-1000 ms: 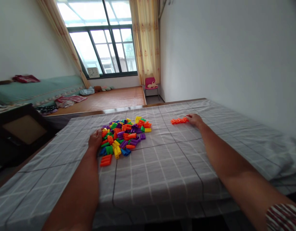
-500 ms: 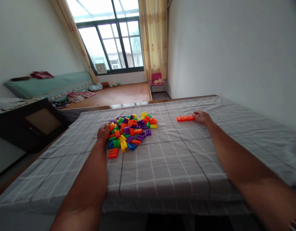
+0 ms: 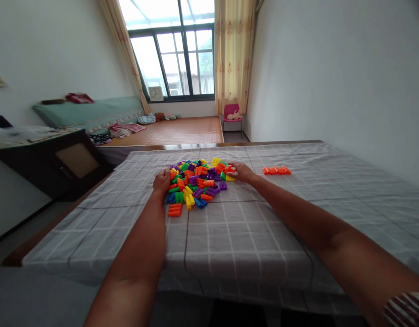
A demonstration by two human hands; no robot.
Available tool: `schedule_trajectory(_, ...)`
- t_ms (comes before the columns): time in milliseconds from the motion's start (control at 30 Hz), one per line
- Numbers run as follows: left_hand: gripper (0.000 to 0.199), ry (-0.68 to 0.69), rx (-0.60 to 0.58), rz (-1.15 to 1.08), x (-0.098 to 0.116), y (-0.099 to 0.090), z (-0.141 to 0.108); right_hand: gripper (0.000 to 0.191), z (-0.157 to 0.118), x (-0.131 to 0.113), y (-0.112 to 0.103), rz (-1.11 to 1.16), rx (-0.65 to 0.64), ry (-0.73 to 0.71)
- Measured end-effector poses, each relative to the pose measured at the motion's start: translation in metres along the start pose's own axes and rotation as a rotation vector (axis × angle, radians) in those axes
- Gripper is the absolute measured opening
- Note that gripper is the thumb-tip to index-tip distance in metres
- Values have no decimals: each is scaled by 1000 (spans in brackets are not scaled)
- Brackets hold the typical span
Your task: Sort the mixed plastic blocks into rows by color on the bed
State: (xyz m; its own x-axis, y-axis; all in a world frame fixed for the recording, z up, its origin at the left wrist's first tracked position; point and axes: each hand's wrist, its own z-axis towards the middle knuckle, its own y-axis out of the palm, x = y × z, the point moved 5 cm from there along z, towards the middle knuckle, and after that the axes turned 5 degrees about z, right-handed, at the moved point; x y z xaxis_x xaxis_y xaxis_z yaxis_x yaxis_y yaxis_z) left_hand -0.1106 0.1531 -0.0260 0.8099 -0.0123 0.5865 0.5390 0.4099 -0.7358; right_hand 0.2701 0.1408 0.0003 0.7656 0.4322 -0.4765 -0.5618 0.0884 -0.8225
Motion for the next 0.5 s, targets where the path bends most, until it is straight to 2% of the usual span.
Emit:
schedule_trajectory(100, 48, 1, -4, -6, -2, 1, 1, 33, 2, 9, -2, 65, 9, 45)
schedule_trajectory(233, 48, -9, 2, -3, -2, 3, 3, 31, -15, 35, -20, 268, 92, 164)
schedule_trajectory(367, 48, -27, 5, 1, 0, 3, 3, 32, -39, 54, -32, 240, 10, 182)
schedule_trajectory(500, 48, -12, 12, -12, -1, 2, 2, 45, -54, 64, -37, 154, -67, 144)
